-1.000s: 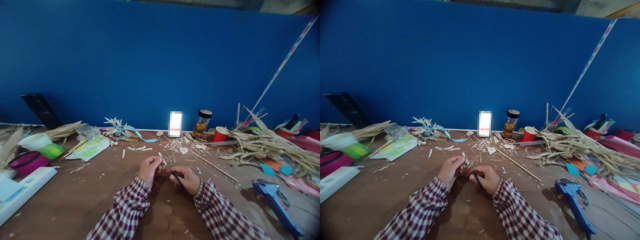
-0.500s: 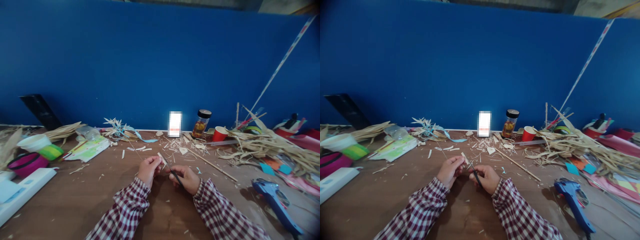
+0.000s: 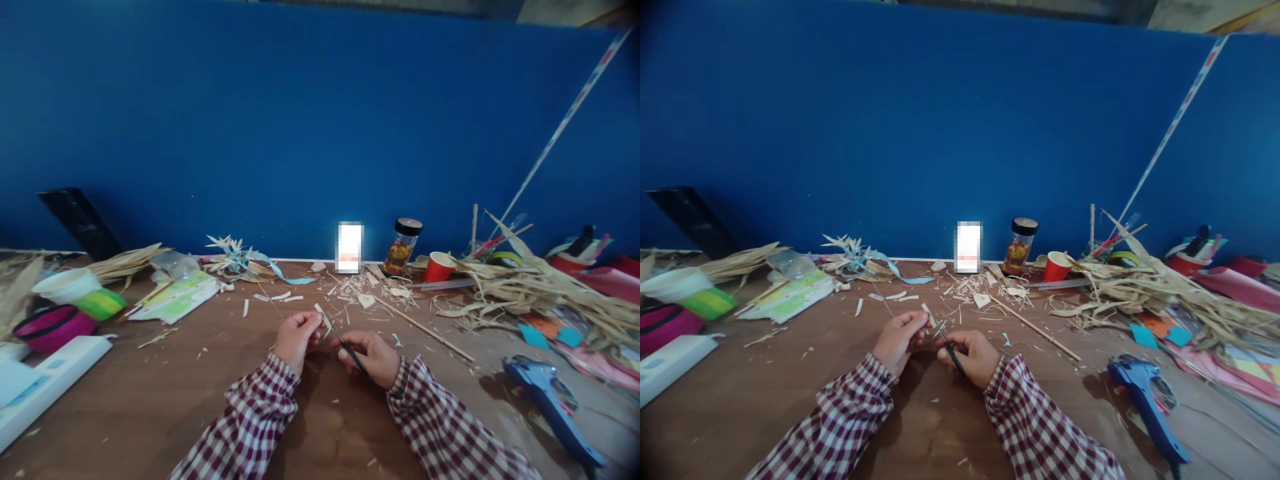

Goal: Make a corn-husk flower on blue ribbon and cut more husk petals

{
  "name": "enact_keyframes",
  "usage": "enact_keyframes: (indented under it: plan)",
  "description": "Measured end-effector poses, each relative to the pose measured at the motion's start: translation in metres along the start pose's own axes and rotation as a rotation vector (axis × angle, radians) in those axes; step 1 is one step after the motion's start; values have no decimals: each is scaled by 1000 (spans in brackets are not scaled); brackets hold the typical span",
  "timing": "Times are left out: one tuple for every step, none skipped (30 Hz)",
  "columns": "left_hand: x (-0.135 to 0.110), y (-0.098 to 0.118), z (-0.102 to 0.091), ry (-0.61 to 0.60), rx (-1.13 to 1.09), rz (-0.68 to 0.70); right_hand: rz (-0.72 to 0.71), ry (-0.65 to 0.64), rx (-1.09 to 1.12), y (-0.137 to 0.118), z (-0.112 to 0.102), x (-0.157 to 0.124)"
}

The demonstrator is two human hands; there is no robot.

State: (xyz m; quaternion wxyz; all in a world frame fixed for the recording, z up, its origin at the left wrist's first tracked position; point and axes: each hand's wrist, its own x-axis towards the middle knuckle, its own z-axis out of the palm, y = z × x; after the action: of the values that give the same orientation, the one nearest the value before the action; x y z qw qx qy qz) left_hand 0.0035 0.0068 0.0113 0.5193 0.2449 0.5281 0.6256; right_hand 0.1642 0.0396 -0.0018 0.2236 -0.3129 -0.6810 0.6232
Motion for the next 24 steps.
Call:
enact_keyframes:
  plan:
    - [0,0,0,-3,0,1,-1,0,-5,1,0,0]
    - [0,-1,0,-6,-1,3,-1,1,-10,1,0,0]
    - [0,-1,0,-9,0,5,-1,2,-16,2,-1,1]
    - [1,-1,0,-12,-1,6,-2,4,-21,2,-1,1]
    - [1,-1,0,-14,-1,5,-1,7,-25,2,-1,1]
    - [1,-1,0,-15,-2,3,2,10,-28,3,-1,1]
    - [1,-1,0,-17,-3,1,4,14,-30,3,0,1]
    - [1,-1,0,-18,-4,1,6,19,-33,2,0,1]
    - [1,-1,0,-18,-5,0,7,21,-37,3,0,1]
    - [1,-1,0,-19,-4,0,6,24,-40,3,0,0]
    - [1,-1,0,-20,-2,1,4,26,-43,3,0,0]
    - [1,-1,0,-21,-1,3,2,27,-47,4,0,0]
    - [1,-1,-1,-20,0,4,0,27,-49,4,0,0]
    - [1,-1,-1,-20,2,4,1,26,-52,5,0,1]
    - [1,-1,-1,-19,1,2,3,24,-52,5,-1,1]
    - [1,-1,-1,-17,-2,0,4,24,-48,6,-1,1]
    - [2,0,-1,-14,-7,-4,1,27,-42,7,-1,2]
    - [2,0,-1,-9,-14,-8,-5,36,-36,7,-2,3]
    - [2,0,0,-2,-23,-8,-14,45,-32,7,-3,4]
    - [2,1,0,5,-32,-5,-25,56,-28,7,-3,5]
    - [1,2,1,13,-39,1,-38,66,-24,7,-4,5]
    - [-1,2,3,19,-45,10,-50,77,-20,7,-5,6]
    - [-3,3,4,23,-50,19,-60,90,-19,7,-5,7]
    - [-6,4,5,25,-53,27,-70,112,-26,7,-5,7]
